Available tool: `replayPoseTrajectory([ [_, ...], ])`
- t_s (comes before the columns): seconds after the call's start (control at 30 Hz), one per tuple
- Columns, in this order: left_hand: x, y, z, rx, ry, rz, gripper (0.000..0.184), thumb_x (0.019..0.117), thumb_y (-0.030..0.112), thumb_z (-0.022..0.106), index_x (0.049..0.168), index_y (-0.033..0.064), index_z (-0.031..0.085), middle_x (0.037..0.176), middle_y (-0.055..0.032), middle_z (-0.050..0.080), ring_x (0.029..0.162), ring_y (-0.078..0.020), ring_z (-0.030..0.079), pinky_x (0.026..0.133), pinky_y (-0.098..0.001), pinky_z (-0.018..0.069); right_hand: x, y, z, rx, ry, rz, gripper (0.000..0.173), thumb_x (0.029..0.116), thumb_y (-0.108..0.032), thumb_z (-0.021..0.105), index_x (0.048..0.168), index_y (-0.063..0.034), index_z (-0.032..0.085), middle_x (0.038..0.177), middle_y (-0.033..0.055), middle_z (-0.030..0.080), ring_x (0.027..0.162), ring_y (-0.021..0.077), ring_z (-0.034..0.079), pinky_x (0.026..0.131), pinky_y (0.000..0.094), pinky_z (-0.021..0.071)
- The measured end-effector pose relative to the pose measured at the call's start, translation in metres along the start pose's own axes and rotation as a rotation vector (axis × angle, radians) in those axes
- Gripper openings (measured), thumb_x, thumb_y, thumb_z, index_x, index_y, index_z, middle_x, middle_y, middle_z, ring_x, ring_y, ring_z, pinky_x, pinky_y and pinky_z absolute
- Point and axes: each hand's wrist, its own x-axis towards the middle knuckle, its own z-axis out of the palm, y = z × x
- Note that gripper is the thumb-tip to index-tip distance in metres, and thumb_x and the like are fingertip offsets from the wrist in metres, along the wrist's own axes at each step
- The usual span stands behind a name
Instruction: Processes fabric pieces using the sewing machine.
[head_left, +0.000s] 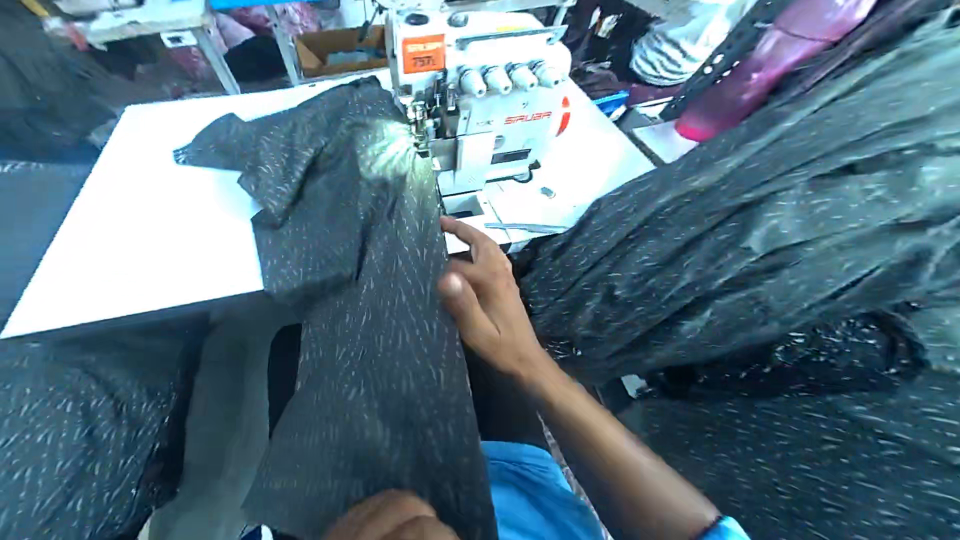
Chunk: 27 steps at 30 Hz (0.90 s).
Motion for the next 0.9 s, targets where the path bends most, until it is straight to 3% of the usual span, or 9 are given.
replayPoseTrajectory([
  [0.07, 0.015, -0.012, 0.017, -0.04, -0.179, -0.012, 0.014, 0.0964, 0.008, 0.067, 0.099, 0.0009, 0.078, 0.09, -0.017, 0.074, 0.087, -0.0293, 0.073, 0.082, -0.0375, 0.0591, 0.014, 0.026, 0.004, 0.157, 0.004, 0.212, 0.052, 0.1004, -0.056, 0.051, 0.091, -0.0118, 0.076, 0.148, 0.012, 0.055, 0.137, 0.0237, 0.052, 0.108, 0.0487, 0.048],
  [0.13, 0.019, -0.031, 0.028, -0.106, -0.325, 0.004, 0.015, 0.0999, 0.011, 0.064, 0.102, 0.0024, 0.077, 0.093, -0.0141, 0.072, 0.092, -0.0262, 0.069, 0.084, -0.0353, 0.058, 0.03, 0.041, 0.009, 0.336, 0.031, 0.339, 0.032, 0.0979, -0.039, 0.066, 0.093, -0.0086, 0.075, 0.124, 0.0071, 0.069, 0.112, 0.0152, 0.068, 0.09, 0.0376, 0.0603],
  [0.2, 0.022, -0.042, 0.037, -0.13, -0.387, 0.0, 0.016, 0.1009, 0.011, 0.063, 0.103, 0.0034, 0.077, 0.094, -0.0129, 0.071, 0.092, -0.0254, 0.069, 0.084, -0.0346, 0.0573, 0.044, 0.05, 0.014, 0.467, 0.077, 0.381, 0.021, 0.0962, -0.026, 0.071, 0.09, -0.0055, 0.074, 0.084, 0.0048, 0.073, 0.072, 0.0121, 0.069, 0.065, 0.0324, 0.0586],
  [0.27, 0.024, -0.047, 0.044, -0.134, -0.405, -0.008, 0.015, 0.1007, 0.011, 0.063, 0.103, 0.0044, 0.077, 0.093, -0.012, 0.071, 0.091, -0.0248, 0.068, 0.082, -0.0338, 0.0571, 0.05, 0.054, 0.016, 0.507, 0.112, 0.404, 0.017, 0.0931, -0.022, 0.076, 0.089, -0.005, 0.075, 0.075, 0.0037, 0.071, 0.062, 0.0116, 0.065, 0.059, 0.031, 0.0566],
  [0.33, 0.028, -0.052, 0.047, -0.144, -0.428, -0.012, 0.016, 0.101, 0.012, 0.063, 0.102, 0.005, 0.077, 0.092, -0.0116, 0.071, 0.09, -0.0245, 0.068, 0.081, -0.0334, 0.0568, 0.052, 0.059, 0.021, 0.521, 0.177, 0.397, 0.016, 0.0895, -0.018, 0.08, 0.093, -0.0045, 0.074, 0.077, 0.0041, 0.072, 0.062, 0.0119, 0.066, 0.058, 0.03, 0.0576],
  [0.53, 0.04, -0.064, 0.057, -0.172, -0.555, -0.063, 0.02, 0.1025, 0.015, 0.06, 0.1, 0.0043, 0.077, 0.089, -0.0127, 0.069, 0.088, -0.0273, 0.067, 0.079, -0.0367, 0.0562, 0.057, 0.064, 0.021, 1.089, 0.027, 0.574, 0.048, 0.0969, -0.012, 0.067, 0.14, 0.0017, 0.05, 0.089, 0.0134, 0.073, 0.074, 0.0165, 0.071, 0.068, 0.032, 0.0616],
  [0.63, 0.048, -0.066, 0.062, -0.141, -0.631, -0.071, 0.021, 0.1023, 0.015, 0.058, 0.098, 0.0043, 0.076, 0.089, -0.0127, 0.068, 0.088, -0.0284, 0.067, 0.079, -0.0388, 0.0559, 0.082, 0.075, 0.026, 1.023, -0.031, 0.496, 0.024, 0.0997, -0.011, 0.065, 0.118, 0.0047, 0.064, 0.086, 0.0123, 0.073, 0.072, 0.017, 0.071, 0.068, 0.034, 0.0628],
  [0.73, 0.058, -0.064, 0.064, -0.049, -0.652, -0.032, 0.021, 0.1026, 0.014, 0.057, 0.097, 0.0041, 0.075, 0.09, -0.0125, 0.068, 0.089, -0.0289, 0.067, 0.079, -0.0395, 0.0567, 0.102, 0.081, 0.028, 1.025, -0.054, 0.457, 0.021, 0.1013, -0.01, 0.063, 0.115, 0.0053, 0.066, 0.089, 0.0143, 0.072, 0.075, 0.0183, 0.072, 0.07, 0.0348, 0.0626],
  [0.9, 0.063, -0.081, 0.069, 0.05, -0.428, 0.008, 0.017, 0.1012, 0.014, 0.06, 0.098, 0.0085, 0.076, 0.085, -0.007, 0.068, 0.083, -0.0229, 0.066, 0.075, -0.0339, 0.0553, 0.104, 0.086, 0.035, 0.931, 0.038, 0.444, 0.019, 0.1009, -0.016, 0.065, 0.102, 0.0023, 0.072, 0.083, 0.011, 0.072, 0.07, 0.0147, 0.069, 0.066, 0.0317, 0.0599],
])
